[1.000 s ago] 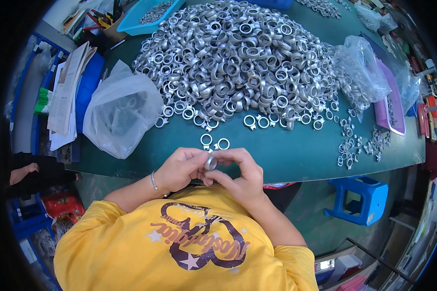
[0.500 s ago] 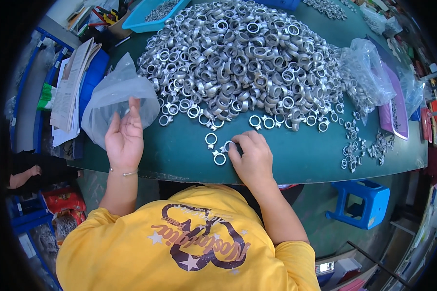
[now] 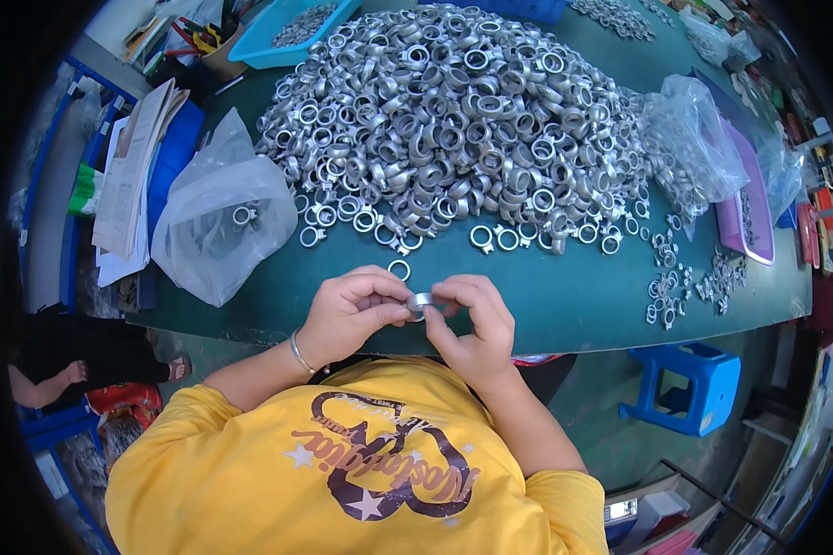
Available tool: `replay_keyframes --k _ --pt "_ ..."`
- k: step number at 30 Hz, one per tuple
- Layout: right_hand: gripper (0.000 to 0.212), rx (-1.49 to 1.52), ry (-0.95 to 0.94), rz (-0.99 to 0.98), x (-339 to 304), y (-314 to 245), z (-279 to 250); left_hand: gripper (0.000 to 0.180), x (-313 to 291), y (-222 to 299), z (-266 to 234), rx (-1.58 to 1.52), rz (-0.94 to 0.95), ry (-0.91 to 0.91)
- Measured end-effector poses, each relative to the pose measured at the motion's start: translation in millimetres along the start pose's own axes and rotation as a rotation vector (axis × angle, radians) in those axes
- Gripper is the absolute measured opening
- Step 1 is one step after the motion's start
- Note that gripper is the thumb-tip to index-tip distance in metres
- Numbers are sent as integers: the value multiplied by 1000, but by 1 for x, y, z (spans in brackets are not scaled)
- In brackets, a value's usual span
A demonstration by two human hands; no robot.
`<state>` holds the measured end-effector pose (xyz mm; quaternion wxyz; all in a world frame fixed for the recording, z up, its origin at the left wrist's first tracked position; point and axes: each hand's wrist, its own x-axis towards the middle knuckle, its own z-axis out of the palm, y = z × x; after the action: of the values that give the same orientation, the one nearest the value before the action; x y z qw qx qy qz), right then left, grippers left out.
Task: The person takes small metal components from a large pile on a table and places them one at a time into a clear plastic bag.
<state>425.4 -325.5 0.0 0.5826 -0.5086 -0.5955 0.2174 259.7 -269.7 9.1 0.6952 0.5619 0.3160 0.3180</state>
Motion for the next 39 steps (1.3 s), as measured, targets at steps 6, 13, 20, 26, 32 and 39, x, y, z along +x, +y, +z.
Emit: replay_keyframes --k 6,13,20,26,32,39 --pt "13 279 -186 276 -5 0 -8 15 2 9 0 279 211 -10" --pt "15 197 -150 71 -2 1 -6 18 0 9 2 65 136 14" --pt "16 192 -155 48 -2 3 -5 18 0 11 0 148 150 -4" --pt "17 52 -113 24 -3 1 -3 19 0 9 0 139 132 -12" --pt "21 -14 37 -36 -10 -1 4 17 0 3 -2 205 118 50" --pt "18 -3 -162 -200 4 -4 8 20 -3 5 -12 -549 -431 147"
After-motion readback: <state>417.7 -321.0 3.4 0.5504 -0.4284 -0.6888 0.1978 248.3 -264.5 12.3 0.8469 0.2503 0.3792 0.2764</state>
